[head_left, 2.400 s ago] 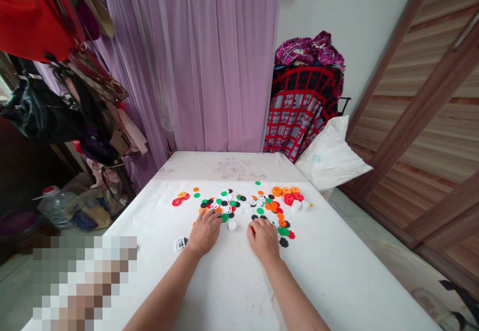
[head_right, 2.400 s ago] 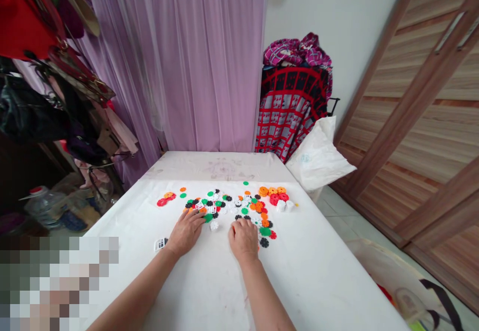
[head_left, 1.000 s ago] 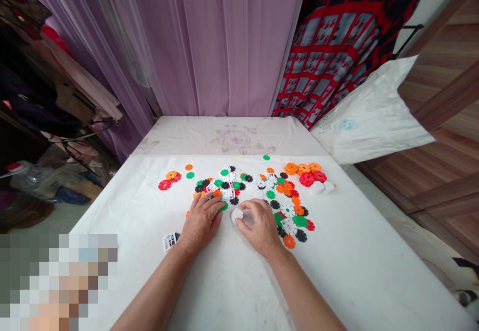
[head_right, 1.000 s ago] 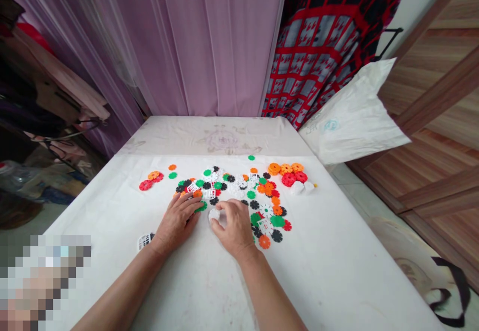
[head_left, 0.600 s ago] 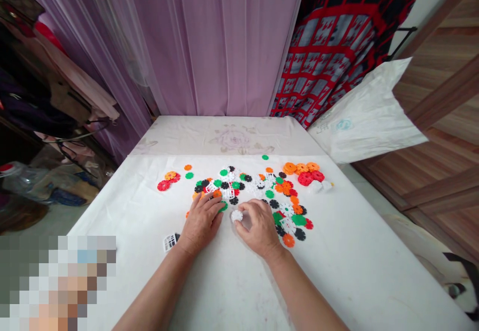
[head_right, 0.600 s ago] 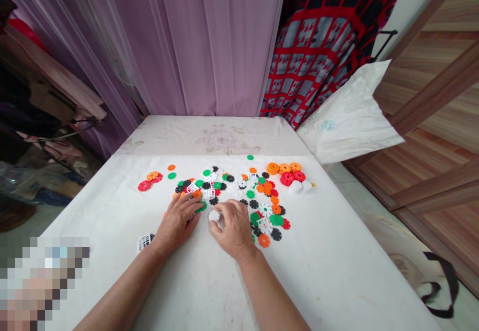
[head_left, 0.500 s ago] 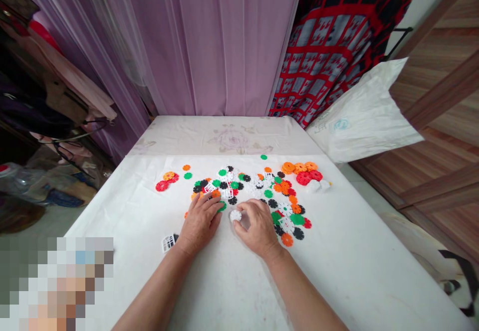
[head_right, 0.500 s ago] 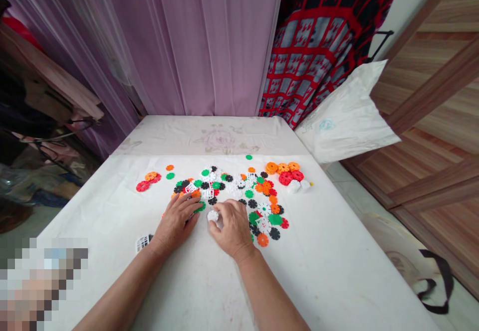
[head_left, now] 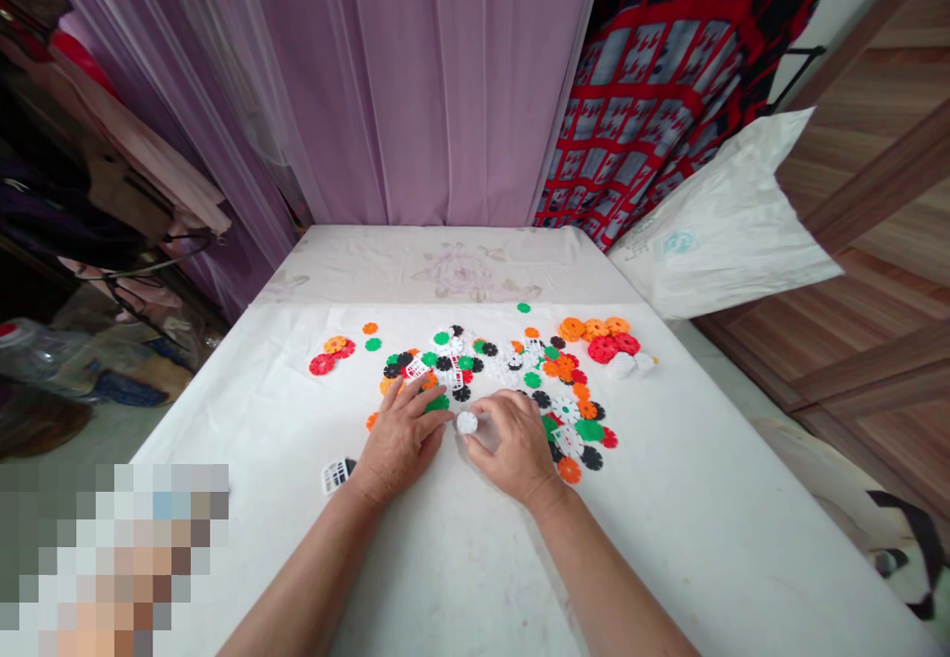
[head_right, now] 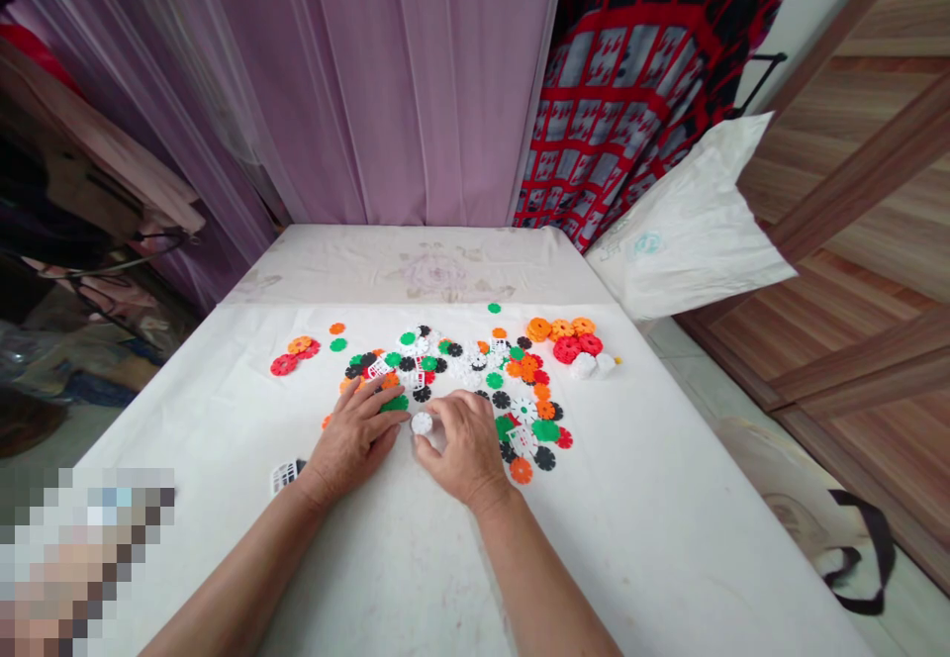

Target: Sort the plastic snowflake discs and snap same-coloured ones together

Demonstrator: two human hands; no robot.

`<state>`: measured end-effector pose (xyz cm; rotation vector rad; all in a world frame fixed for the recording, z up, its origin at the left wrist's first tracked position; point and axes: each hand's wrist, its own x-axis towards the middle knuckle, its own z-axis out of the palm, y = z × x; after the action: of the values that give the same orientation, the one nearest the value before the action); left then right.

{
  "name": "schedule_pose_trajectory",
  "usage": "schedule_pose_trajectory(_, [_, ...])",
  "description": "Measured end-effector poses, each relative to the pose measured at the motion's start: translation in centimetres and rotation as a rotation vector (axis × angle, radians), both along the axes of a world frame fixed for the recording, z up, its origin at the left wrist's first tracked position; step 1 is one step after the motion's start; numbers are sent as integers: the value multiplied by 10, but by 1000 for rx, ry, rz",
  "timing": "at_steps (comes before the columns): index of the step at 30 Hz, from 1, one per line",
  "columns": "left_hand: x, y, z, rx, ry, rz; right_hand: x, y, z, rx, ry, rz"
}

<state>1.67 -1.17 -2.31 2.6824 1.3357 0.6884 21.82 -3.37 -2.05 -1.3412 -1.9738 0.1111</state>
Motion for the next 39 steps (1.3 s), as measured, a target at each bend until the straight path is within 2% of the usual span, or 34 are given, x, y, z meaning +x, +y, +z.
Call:
schedule_pose_trajectory(11, [5, -2, 1, -1, 1, -35, 1, 1, -3, -15, -48, -4])
schedule_pose_trajectory(18, [4, -2, 2, -25, 9, -26, 6, -1, 5, -21, -68, -7])
schedule_pose_trajectory(23, [9, -4, 2, 0, 17, -33, 13, 1, 10, -28, -158, 13])
schedule_pose_trajectory(28, [14, -7, 1, 17, 45, -21, 11, 1, 8, -40, -218, 41])
schedule_pose_trajectory(39, [13, -6, -2, 3, -4, -5, 10, 3, 2, -37, -173, 29])
